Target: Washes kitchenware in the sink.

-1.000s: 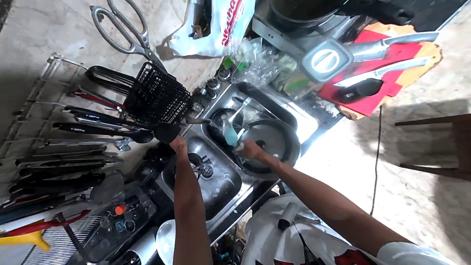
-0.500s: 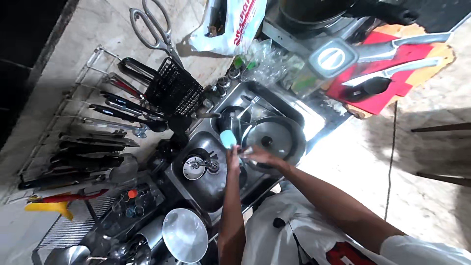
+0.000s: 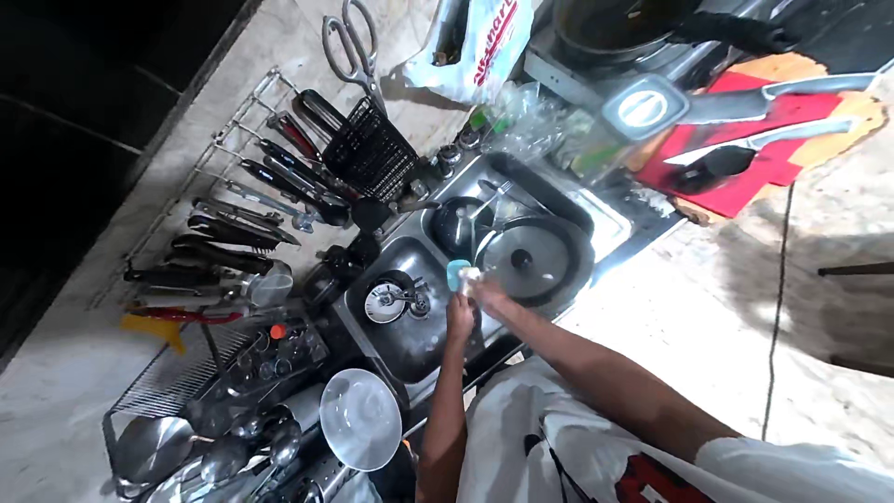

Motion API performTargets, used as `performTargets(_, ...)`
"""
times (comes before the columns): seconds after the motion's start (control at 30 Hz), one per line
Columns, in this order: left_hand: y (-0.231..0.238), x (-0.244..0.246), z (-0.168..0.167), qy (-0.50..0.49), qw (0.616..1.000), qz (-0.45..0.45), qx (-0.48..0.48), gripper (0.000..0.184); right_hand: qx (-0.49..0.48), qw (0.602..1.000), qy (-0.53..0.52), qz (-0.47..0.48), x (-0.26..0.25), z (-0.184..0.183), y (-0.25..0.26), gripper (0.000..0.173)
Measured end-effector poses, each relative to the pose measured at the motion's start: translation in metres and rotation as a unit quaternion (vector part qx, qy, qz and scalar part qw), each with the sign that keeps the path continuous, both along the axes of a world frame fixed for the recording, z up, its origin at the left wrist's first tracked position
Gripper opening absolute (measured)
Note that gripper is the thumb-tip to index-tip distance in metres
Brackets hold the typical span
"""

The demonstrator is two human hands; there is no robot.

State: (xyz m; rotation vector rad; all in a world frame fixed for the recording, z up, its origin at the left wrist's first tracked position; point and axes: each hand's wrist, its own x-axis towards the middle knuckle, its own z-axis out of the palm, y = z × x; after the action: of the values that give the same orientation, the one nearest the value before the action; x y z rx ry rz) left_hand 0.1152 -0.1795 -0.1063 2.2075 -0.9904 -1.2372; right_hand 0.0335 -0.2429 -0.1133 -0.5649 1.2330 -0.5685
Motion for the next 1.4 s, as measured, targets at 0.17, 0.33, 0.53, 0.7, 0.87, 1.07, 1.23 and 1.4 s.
performTargets(0.17,0.027,0.001,0.007,0.049,0.998,0.019,0.026,0.048,-0.028,0.997,0.074,-0.019,0.012,-0.012,0.005,0.04)
performTargets(0.33,0.039,0.013,0.022,0.072,0.996,0.03,0.036,0.048,-0.042,0.994,0.1,0.024,0.018,-0.009,0.016,0.047)
performTargets(0.53,0.045,0.014,0.027,0.052,0.998,0.02,0.022,0.046,-0.079,0.976,0.179,0.099,0.026,0.004,0.007,0.053)
performTargets(0.7,0.052,0.02,0.029,0.015,0.999,-0.027,0.029,0.045,-0.085,0.975,0.191,0.07,0.03,-0.002,0.02,0.05)
performTargets(0.87,0.052,0.013,0.036,0.009,0.999,-0.031,0.024,0.044,-0.063,0.967,0.22,0.112,0.029,0.011,0.009,0.048)
performTargets(1.07,0.066,0.012,0.044,0.005,1.0,-0.019,-0.008,0.043,-0.087,0.975,0.189,0.079,0.031,0.014,0.01,0.045)
performTargets(1.23,0.058,0.014,0.037,-0.027,1.0,-0.011,-0.005,0.045,-0.075,0.978,0.169,0.093,0.033,0.023,0.031,0.049)
performTargets(1.4,0.072,0.014,0.049,-0.049,0.998,-0.03,-0.014,0.041,-0.071,0.992,0.104,0.012,0.03,0.012,0.006,0.038)
